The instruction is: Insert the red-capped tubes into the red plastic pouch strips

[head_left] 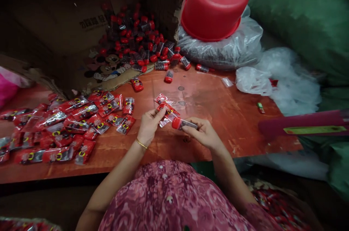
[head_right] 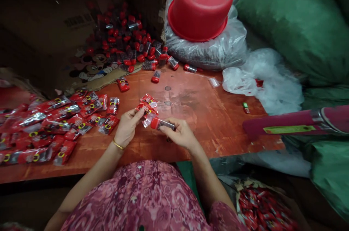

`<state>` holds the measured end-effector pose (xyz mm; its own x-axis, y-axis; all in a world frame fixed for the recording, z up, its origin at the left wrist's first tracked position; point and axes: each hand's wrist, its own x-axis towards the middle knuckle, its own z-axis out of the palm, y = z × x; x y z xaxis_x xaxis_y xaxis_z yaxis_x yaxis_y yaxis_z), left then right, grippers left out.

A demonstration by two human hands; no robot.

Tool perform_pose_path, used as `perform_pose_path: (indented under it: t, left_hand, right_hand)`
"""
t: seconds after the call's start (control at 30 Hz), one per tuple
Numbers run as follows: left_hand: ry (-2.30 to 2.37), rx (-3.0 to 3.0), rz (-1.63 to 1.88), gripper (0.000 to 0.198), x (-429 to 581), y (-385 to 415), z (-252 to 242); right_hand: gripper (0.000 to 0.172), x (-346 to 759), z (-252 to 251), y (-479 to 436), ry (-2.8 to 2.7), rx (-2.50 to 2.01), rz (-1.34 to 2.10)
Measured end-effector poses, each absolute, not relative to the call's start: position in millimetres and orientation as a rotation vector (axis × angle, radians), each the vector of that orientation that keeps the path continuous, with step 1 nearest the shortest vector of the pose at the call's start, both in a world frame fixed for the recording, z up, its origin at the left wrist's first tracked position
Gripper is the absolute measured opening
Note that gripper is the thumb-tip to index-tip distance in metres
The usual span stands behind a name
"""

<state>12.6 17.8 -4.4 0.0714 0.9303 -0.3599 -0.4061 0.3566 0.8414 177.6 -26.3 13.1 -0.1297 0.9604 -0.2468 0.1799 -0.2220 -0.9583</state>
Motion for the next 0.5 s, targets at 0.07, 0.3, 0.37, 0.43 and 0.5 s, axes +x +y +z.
perform_pose_path:
  t: [0.07, 0.3, 0.37, 0.43, 0.5]
  left_hand:
    - [1.067, 0.676, 1.122, 0.033, 10, 18, -4]
    - [0.966, 0.535, 1.128, 0.037, 18, 15, 3]
    - [0.963, 0.486, 1.137, 0.037, 23, 13, 2]
    - [0.958, 0.433, 1.138, 0.038, 27, 11, 0]
    - [0.946, 0.399, 1.139, 0.038, 30, 10, -2]
  right_hand:
    - [0.026, 174, 8, -23, -1.279, -1.439, 1.463]
    - [0.027, 159, -6, -22, -1.208, -1.317, 1.390]
    - [0.028, 152, -10, -21, -1.182, -1.294, 1.373]
    - [0.028, 144, -15, -20, -1.141, -1.286, 1.329]
    - [0.028, 135, -21, -17, -1.075, -1.292, 1.249]
